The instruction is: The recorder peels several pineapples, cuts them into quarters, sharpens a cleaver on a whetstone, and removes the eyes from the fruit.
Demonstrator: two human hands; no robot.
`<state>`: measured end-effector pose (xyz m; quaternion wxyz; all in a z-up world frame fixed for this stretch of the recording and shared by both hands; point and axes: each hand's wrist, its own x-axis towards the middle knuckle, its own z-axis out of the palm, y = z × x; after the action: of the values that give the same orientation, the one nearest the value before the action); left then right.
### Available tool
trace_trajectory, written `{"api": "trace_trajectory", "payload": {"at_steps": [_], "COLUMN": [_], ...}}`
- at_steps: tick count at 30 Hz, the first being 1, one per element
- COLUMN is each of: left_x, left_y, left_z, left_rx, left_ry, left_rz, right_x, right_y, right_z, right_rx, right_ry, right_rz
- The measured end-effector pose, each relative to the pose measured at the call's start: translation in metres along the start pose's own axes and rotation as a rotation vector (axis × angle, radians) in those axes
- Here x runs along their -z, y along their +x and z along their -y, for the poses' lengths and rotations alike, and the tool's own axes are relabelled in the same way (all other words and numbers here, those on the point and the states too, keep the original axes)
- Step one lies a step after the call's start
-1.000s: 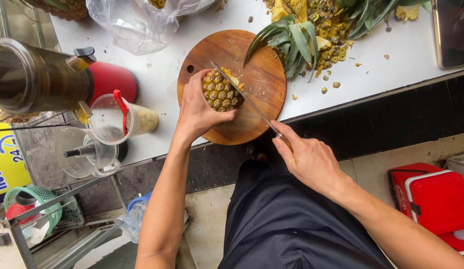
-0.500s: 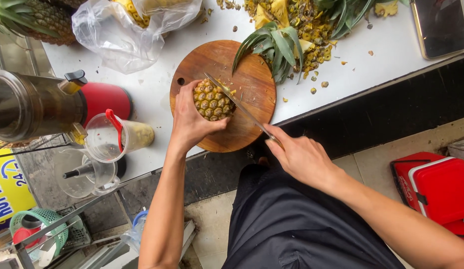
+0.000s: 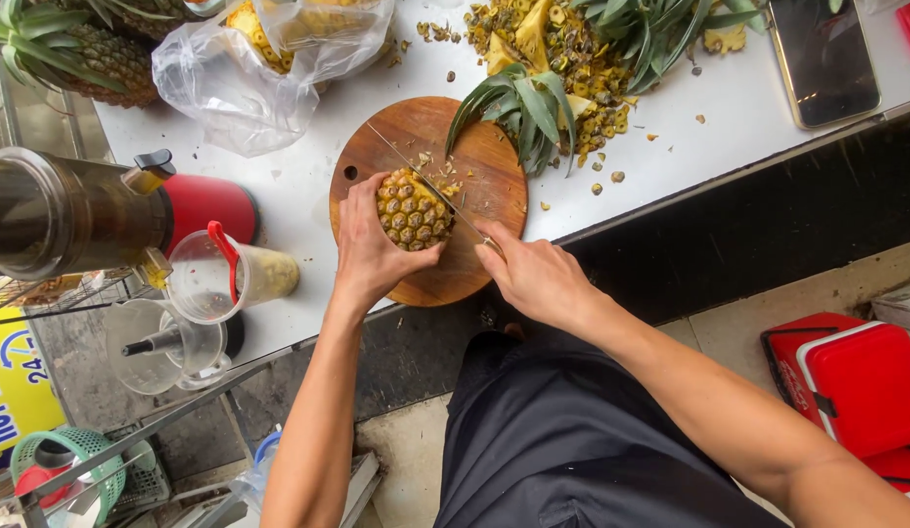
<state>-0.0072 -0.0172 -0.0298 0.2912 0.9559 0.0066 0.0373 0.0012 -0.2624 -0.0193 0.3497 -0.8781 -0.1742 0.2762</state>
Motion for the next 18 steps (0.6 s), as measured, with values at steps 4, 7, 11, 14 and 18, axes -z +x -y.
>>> {"api": "trace_trajectory", "payload": {"at_steps": [4, 7, 11, 14, 18], "left_x": [0.001, 0.0, -0.001, 0.003, 0.003], "left_y": [0.001, -0.002, -0.01, -0.031, -0.05], "left_z": [-0.01, -0.003, -0.014, -0.011, 0.013], "left_rx": [0.011, -0.011, 0.01, -0.027, 0.16], "left_ry": [0.02, 0.015, 0.04, -0.002, -0.354], "left_rz": [0.035, -0.004, 0.013, -0.028, -0.248], "right_x": [0.011, 0.011, -0.006, -0.014, -0.005], "right_y": [-0.02, -0.031, -0.001, 0.0, -0.001], "right_z": [0.005, -0.005, -0.015, -0.021, -0.029], "right_rx": [-0.054, -0.051, -0.045, -0.049, -0.011], "right_ry": [-0.02, 0.02, 0.032, 0.037, 0.21], "right_rz": [0.047, 0.069, 0.045, 0.048, 0.191]}}
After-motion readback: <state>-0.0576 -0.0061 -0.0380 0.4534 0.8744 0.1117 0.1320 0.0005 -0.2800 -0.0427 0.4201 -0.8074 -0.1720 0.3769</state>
